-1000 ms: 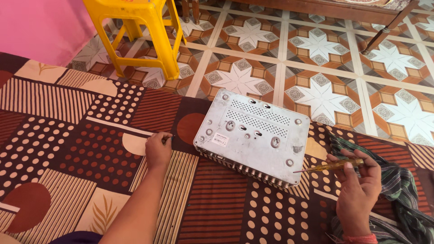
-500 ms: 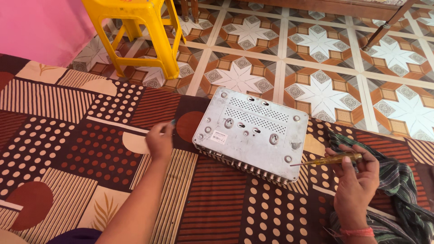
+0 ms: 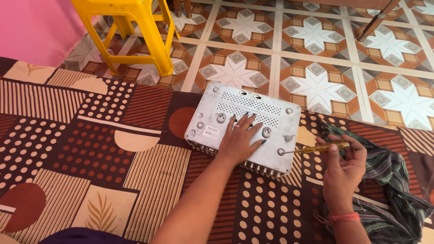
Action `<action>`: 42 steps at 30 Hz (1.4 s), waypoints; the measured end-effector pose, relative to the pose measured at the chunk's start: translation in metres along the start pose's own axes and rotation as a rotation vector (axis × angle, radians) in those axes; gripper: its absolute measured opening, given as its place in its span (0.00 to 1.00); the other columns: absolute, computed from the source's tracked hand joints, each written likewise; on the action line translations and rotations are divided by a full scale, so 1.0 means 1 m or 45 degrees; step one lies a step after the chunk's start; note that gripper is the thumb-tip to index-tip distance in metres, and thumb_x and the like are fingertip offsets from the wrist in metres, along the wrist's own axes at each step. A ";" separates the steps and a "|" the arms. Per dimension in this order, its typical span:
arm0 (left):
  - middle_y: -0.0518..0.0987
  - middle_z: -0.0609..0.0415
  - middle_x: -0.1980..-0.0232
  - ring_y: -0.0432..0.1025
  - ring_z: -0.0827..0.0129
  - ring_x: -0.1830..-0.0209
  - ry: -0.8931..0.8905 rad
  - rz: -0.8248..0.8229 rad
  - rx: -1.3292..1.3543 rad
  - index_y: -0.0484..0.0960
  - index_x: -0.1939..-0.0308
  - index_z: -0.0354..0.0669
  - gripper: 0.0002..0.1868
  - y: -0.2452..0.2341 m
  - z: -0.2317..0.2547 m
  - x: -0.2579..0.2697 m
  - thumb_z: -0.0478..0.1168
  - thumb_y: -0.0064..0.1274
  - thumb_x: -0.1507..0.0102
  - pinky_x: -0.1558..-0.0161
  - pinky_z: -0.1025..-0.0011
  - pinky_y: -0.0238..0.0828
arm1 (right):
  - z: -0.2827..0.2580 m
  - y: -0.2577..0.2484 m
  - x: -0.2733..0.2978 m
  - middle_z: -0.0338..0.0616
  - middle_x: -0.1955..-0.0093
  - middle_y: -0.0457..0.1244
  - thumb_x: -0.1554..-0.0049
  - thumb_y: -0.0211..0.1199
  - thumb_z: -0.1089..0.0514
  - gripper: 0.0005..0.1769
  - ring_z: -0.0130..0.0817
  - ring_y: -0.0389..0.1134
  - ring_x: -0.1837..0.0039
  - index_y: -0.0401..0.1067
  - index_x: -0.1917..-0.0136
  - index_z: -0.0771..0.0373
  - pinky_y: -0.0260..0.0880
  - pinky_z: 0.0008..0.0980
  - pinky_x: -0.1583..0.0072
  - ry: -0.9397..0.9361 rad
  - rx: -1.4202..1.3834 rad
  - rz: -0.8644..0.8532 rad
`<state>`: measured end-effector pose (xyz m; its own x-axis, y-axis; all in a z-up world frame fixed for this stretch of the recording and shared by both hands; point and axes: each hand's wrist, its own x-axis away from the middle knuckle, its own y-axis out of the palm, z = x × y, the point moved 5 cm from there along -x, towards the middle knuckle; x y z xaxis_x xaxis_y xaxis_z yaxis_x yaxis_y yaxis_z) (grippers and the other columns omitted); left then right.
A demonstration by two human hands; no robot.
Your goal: The person uses a screwdriver to remove screws from the back panel of a silver electronic device placed on a patterned floor mat. The person systematically unscrews multiple fasteners around the device's perimeter.
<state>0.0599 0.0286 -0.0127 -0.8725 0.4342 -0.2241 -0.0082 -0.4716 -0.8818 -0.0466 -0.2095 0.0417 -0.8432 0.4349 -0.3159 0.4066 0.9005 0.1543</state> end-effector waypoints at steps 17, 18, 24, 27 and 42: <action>0.43 0.59 0.16 0.35 0.67 0.16 -0.146 -0.297 -0.323 0.47 0.20 0.62 0.39 0.018 -0.001 -0.004 0.67 0.31 0.33 0.21 0.51 0.21 | 0.092 -0.014 0.003 0.57 0.36 0.63 0.32 0.48 0.64 0.12 0.56 0.71 0.36 0.54 0.36 0.64 0.75 0.50 0.35 0.591 -0.380 0.210; 0.42 0.59 0.16 0.35 0.67 0.17 -0.173 -0.306 -0.317 0.46 0.20 0.60 0.41 0.019 -0.003 -0.006 0.68 0.31 0.34 0.22 0.52 0.20 | 0.095 -0.014 0.003 0.58 0.37 0.63 0.32 0.49 0.65 0.12 0.57 0.70 0.36 0.54 0.36 0.64 0.75 0.52 0.34 0.616 -0.391 0.219; 0.46 0.50 0.16 0.37 0.61 0.17 -0.500 0.004 -0.281 0.50 0.21 0.44 0.44 0.009 -0.017 -0.005 0.67 0.32 0.33 0.22 0.47 0.19 | 0.106 -0.017 0.007 0.57 0.37 0.64 0.33 0.50 0.62 0.09 0.54 0.70 0.34 0.57 0.39 0.62 0.72 0.55 0.32 0.784 -0.408 0.258; 0.47 0.49 0.17 0.37 0.58 0.17 -0.652 0.063 -0.323 0.52 0.22 0.43 0.43 0.008 -0.020 0.000 0.65 0.33 0.33 0.23 0.42 0.18 | 0.112 -0.020 0.008 0.55 0.38 0.64 0.32 0.51 0.61 0.08 0.50 0.68 0.34 0.58 0.41 0.61 0.70 0.57 0.32 0.828 -0.403 0.263; 0.50 0.51 0.17 0.40 0.55 0.16 -0.508 0.068 -0.300 0.57 0.22 0.55 0.43 -0.017 -0.051 0.014 0.70 0.36 0.35 0.20 0.46 0.22 | 0.124 -0.030 0.008 0.53 0.34 0.63 0.30 0.51 0.56 0.08 0.49 0.68 0.34 0.59 0.41 0.60 0.70 0.54 0.32 0.872 -0.315 0.217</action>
<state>0.0728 0.0818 -0.0219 -0.9888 0.0634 -0.1352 0.1126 -0.2783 -0.9539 -0.0224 -0.2331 -0.0812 -0.8389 0.3971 0.3723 0.5282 0.7590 0.3806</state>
